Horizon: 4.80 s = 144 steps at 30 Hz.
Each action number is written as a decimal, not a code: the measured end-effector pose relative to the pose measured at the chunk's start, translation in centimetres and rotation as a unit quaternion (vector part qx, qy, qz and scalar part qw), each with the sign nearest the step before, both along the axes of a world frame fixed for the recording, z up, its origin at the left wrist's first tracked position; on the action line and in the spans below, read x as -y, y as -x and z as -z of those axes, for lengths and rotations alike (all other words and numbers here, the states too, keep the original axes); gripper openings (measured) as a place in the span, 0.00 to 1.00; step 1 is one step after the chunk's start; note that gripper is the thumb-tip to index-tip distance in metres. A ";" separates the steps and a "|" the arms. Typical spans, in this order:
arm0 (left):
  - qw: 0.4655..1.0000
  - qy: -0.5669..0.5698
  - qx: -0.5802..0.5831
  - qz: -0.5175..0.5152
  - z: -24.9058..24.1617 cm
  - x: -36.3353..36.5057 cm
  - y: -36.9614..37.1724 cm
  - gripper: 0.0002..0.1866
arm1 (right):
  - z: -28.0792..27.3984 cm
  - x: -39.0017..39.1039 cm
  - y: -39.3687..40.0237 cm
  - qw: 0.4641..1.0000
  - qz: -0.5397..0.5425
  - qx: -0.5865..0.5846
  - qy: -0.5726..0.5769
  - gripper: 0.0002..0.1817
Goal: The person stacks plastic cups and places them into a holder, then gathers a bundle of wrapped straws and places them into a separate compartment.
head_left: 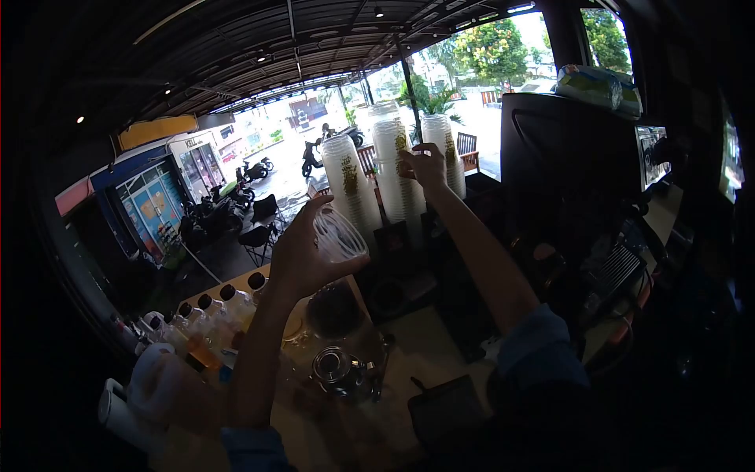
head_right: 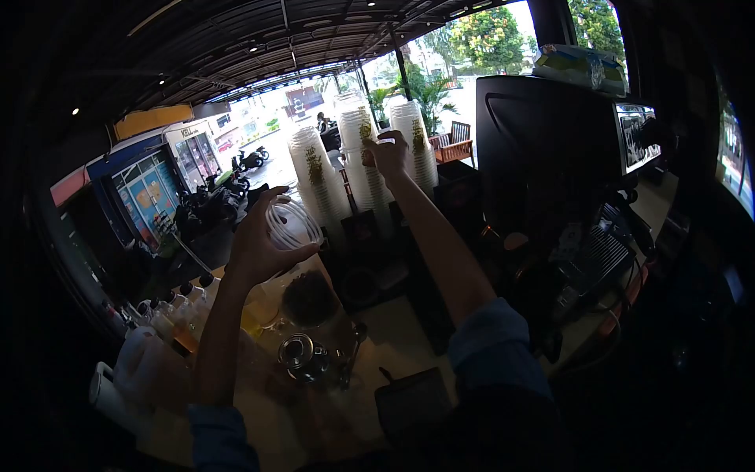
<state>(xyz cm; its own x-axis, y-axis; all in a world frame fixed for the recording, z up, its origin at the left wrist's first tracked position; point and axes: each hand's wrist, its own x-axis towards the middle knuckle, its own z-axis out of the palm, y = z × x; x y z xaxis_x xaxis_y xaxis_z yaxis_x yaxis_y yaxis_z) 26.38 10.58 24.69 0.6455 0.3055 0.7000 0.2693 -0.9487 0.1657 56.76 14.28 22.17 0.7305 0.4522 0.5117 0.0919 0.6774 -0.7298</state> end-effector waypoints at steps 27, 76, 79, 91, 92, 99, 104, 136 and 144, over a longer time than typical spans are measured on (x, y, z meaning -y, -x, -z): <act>0.999 0.025 -0.013 -0.028 -0.2 0.2 -1.3 0.58 | -1.5 -0.3 0.2 0.879 0.245 0.356 0.202 0.47; 0.988 -0.020 0.100 0.113 1.6 -0.3 0.0 0.32 | -1.5 17.3 10.3 0.954 -0.121 0.260 0.087 0.11; 0.985 0.134 0.078 0.077 2.2 0.5 1.3 0.29 | -0.3 17.5 11.9 0.954 -0.121 0.272 0.040 0.10; 0.971 0.131 0.158 0.123 5.5 1.1 4.2 0.28 | 1.7 17.5 14.6 0.943 -0.181 0.274 0.049 0.15; 0.967 0.149 0.168 0.122 5.7 1.2 4.3 0.28 | 1.7 17.6 14.9 0.946 -0.177 0.266 0.058 0.16; 0.976 0.103 0.180 0.065 6.4 2.0 4.9 0.31 | 1.2 17.1 16.2 0.952 -0.186 0.218 0.106 0.16; 0.978 0.078 0.185 0.058 6.9 2.2 4.9 0.31 | 0.8 16.8 16.5 0.951 -0.202 0.194 0.128 0.16; 0.965 0.106 0.201 0.130 8.0 2.0 5.5 0.38 | 2.2 18.6 17.7 0.931 -0.199 0.287 0.107 0.23; 0.987 0.063 0.141 0.053 7.1 2.1 4.6 0.38 | 3.4 17.6 16.3 0.933 -0.137 0.311 0.120 0.23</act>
